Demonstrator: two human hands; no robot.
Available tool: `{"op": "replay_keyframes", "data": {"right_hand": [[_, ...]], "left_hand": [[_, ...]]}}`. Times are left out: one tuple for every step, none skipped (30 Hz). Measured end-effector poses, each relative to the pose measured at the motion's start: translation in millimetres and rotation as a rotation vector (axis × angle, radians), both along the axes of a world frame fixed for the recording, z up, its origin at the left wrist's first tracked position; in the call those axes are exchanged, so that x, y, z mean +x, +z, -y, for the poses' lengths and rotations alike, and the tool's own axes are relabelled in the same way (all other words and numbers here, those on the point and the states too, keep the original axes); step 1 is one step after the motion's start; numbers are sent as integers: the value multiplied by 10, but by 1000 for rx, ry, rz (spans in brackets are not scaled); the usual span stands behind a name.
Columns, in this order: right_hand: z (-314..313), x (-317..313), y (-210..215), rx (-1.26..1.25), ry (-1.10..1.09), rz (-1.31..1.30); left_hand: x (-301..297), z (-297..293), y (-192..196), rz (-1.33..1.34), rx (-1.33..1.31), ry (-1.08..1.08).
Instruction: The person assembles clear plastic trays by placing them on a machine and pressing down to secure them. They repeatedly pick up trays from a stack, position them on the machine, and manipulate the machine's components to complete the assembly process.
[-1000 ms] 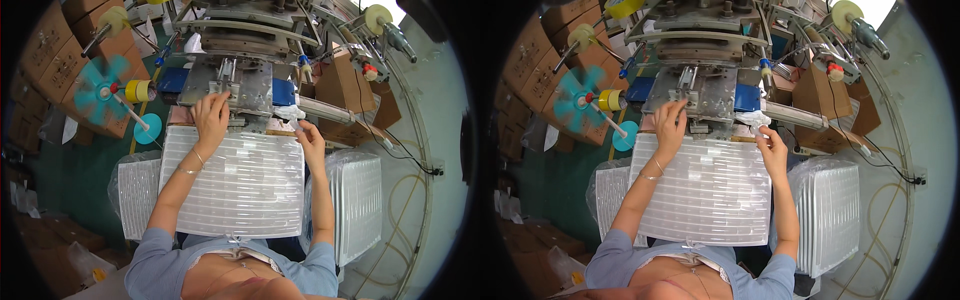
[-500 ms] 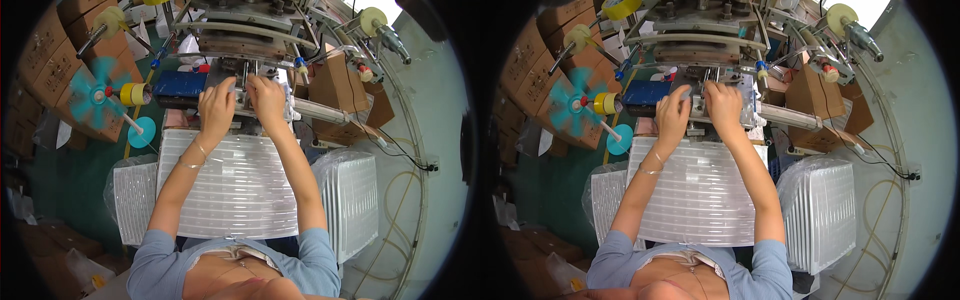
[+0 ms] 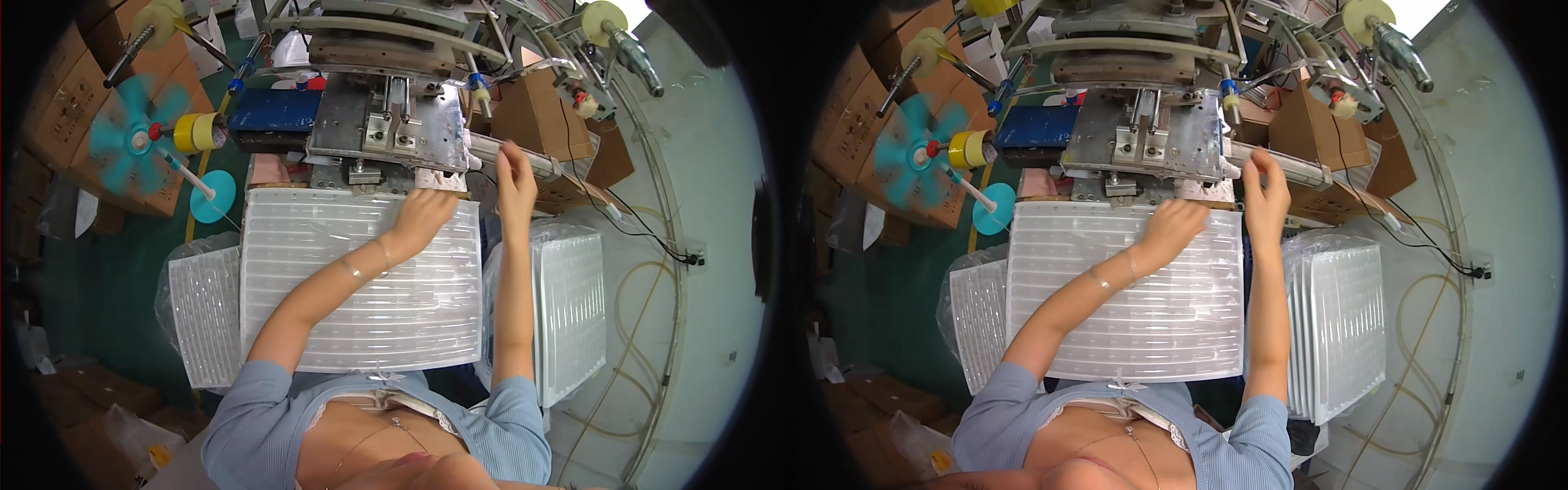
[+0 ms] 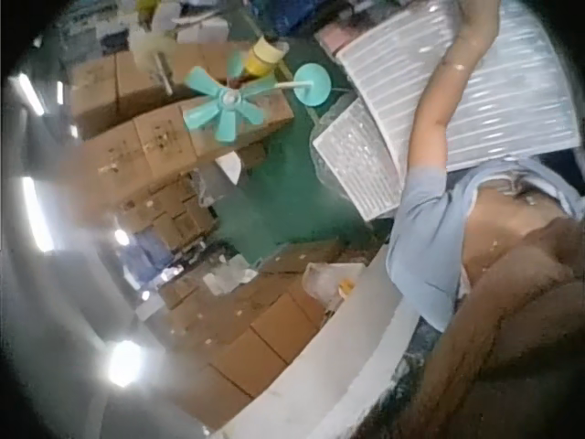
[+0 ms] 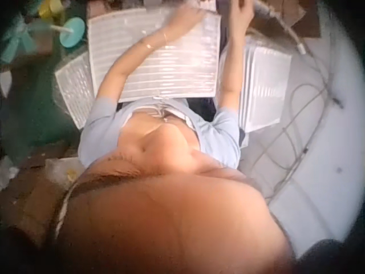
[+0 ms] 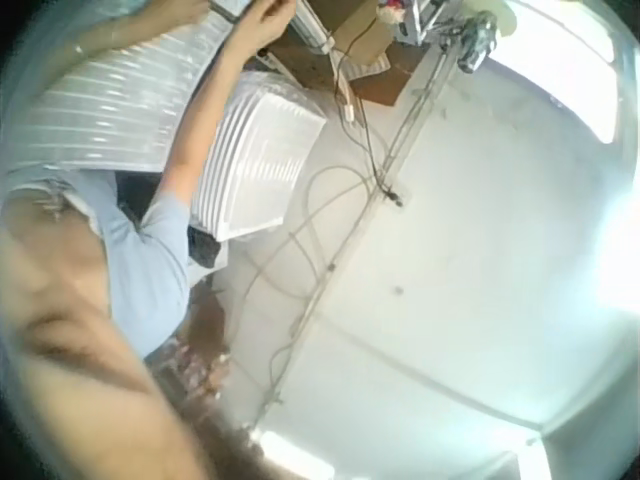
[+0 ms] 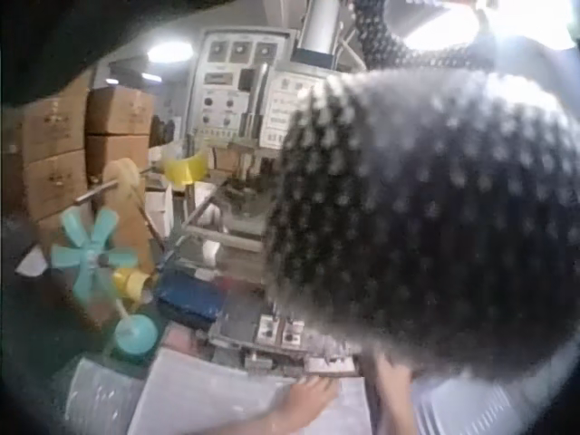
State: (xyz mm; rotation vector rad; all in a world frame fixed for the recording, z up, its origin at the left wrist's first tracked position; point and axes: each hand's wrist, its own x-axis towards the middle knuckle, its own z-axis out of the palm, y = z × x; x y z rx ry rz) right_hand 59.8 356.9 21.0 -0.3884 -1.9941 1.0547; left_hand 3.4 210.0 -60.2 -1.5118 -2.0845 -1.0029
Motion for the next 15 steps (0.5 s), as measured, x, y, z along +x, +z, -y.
{"op": "replay_keyframes", "data": {"right_hand": [[-26, 164, -7, -58, -41, 44], [-59, 297, -18, -87, -22, 46], [-88, 390, -54, -119, 0, 45], [-76, 446, -65, -97, -25, 73], [-51, 486, -98, -85, -56, 97], [-47, 504, -108, -21, -50, 105], [-42, 510, -84, -15, -44, 120], [-12, 532, -96, -23, -40, 135], [8, 531, -97, -31, -32, 151], [9, 513, -88, -59, -18, 136], [33, 499, -120, -75, -9, 129], [45, 475, -161, -91, -1, 120], [49, 445, -202, -108, 11, 112], [36, 428, -276, -87, 27, 108], [20, 407, -364, -77, 53, 80]], "left_hand": [[12, -175, -61, -54, -30, -1], [20, -384, -133, -111, -55, -7], [7, -542, -190, -173, -84, -10], [-20, -669, -252, -199, -160, -11], [-43, -747, -267, -228, -245, -16], [-65, -807, -287, -256, -330, -19], [-87, -838, -317, -182, -361, -7], [-89, -782, -338, -108, -406, 0], [-100, -711, -362, -32, -450, 12], [-126, -620, -411, 4, -309, 3], [-139, -449, -414, 37, -219, 4], [-160, -260, -351, 66, -130, 3], [-184, -54, -271, 94, -39, 8], [-220, 202, -191, 165, 2, 1], [-300, 469, -185, 215, 36, 46]]}}
